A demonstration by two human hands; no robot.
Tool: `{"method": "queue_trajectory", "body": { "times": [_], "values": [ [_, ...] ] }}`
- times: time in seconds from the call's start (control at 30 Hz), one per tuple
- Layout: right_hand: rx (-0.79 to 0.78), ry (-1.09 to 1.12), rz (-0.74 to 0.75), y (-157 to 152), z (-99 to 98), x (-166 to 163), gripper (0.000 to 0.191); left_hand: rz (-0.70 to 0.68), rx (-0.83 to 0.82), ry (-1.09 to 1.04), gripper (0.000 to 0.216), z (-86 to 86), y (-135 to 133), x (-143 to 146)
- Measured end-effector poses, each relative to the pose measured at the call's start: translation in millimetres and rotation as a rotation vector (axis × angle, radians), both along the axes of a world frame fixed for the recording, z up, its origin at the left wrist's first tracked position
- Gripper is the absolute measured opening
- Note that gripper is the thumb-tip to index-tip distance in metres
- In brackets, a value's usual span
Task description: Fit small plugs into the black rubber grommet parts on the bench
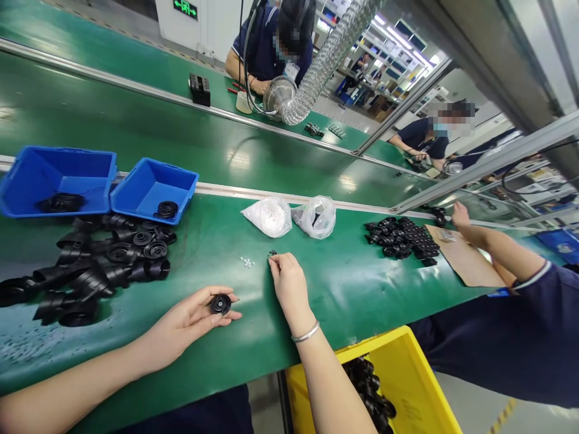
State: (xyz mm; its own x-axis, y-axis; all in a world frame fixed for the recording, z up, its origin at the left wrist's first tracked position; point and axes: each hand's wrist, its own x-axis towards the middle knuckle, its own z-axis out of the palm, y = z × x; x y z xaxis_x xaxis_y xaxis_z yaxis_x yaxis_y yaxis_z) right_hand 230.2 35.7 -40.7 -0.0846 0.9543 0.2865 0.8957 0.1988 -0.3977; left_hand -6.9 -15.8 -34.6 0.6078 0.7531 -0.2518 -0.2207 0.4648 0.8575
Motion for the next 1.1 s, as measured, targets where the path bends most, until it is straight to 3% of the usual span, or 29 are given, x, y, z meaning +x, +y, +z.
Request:
{"method": "queue_trajectory", "body": {
  "times": [0.33, 0.57, 0.7, 0.93, 1.1],
  "values": [
    [-0.038, 0.025, -0.01, -14, 1.6, 2, 0.016, 0.016, -0.005, -0.031, 0.038, -2.5, 0, -1],
    [-0.138, 0.053, -0.023, -5, 8.4, 7, 0.016, 0.023, 0.009, -0.001, 0.043, -5.9, 3, -5],
    [-0.181, 0.103, -0.018, -10, 13.4, -6, 0.016, 0.032, 0.016, 0.016, 0.044, -5.5, 4, -7],
    [-0.194, 0.392, 0.297, -50, 27.9, -64, 0.008, 0.019, 0.061, 0.076, 0.047, -11.9, 5, -7],
    [-0.191, 0.382, 0.362, -52, 23.9, -73, 0.006, 0.001, 0.154, 0.216, 0.043, -11.3, 5, -9]
  ]
}}
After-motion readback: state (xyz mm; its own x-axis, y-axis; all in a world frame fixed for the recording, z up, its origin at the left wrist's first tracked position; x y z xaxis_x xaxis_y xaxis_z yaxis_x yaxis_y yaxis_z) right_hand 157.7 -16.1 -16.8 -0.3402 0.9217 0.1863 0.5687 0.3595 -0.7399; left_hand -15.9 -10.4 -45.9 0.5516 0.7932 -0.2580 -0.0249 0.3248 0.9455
